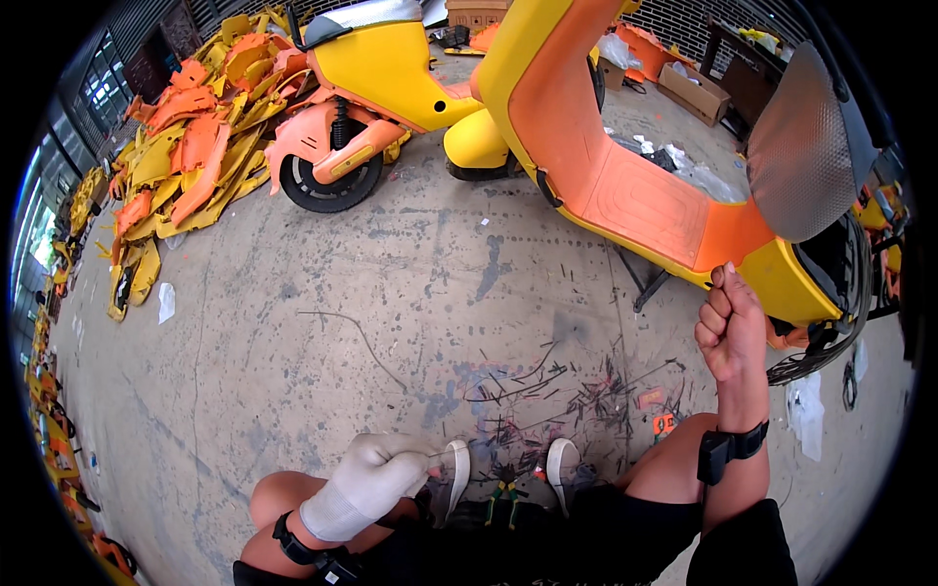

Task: The person sits on the floor and separates individual thin copper wire strands by hand, twisting some of them together.

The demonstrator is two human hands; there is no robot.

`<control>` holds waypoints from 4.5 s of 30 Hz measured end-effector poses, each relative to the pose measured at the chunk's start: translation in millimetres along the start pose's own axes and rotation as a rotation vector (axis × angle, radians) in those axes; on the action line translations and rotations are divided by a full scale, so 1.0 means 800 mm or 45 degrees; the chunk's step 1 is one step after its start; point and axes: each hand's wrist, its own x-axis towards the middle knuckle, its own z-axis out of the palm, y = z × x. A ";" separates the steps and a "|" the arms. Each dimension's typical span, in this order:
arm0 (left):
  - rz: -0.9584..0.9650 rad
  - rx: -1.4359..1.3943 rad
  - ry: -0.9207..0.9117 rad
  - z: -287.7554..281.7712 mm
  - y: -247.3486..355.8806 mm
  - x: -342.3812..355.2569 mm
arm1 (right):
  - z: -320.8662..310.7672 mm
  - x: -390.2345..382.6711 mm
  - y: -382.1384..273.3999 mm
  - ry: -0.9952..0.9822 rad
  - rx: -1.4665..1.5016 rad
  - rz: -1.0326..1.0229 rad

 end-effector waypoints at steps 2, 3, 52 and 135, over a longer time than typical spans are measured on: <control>-0.006 -0.031 0.009 -0.005 -0.004 -0.001 | -0.001 0.002 0.002 0.005 0.011 -0.001; -0.003 -0.041 0.005 -0.008 -0.006 -0.001 | -0.002 0.004 0.001 0.014 0.009 -0.004; 1.124 0.910 0.233 0.036 0.043 0.075 | 0.078 -0.087 -0.071 -0.219 -0.171 -0.085; 0.276 -0.967 -0.597 0.087 0.091 0.181 | 0.146 -0.018 -0.002 -0.103 0.414 -0.314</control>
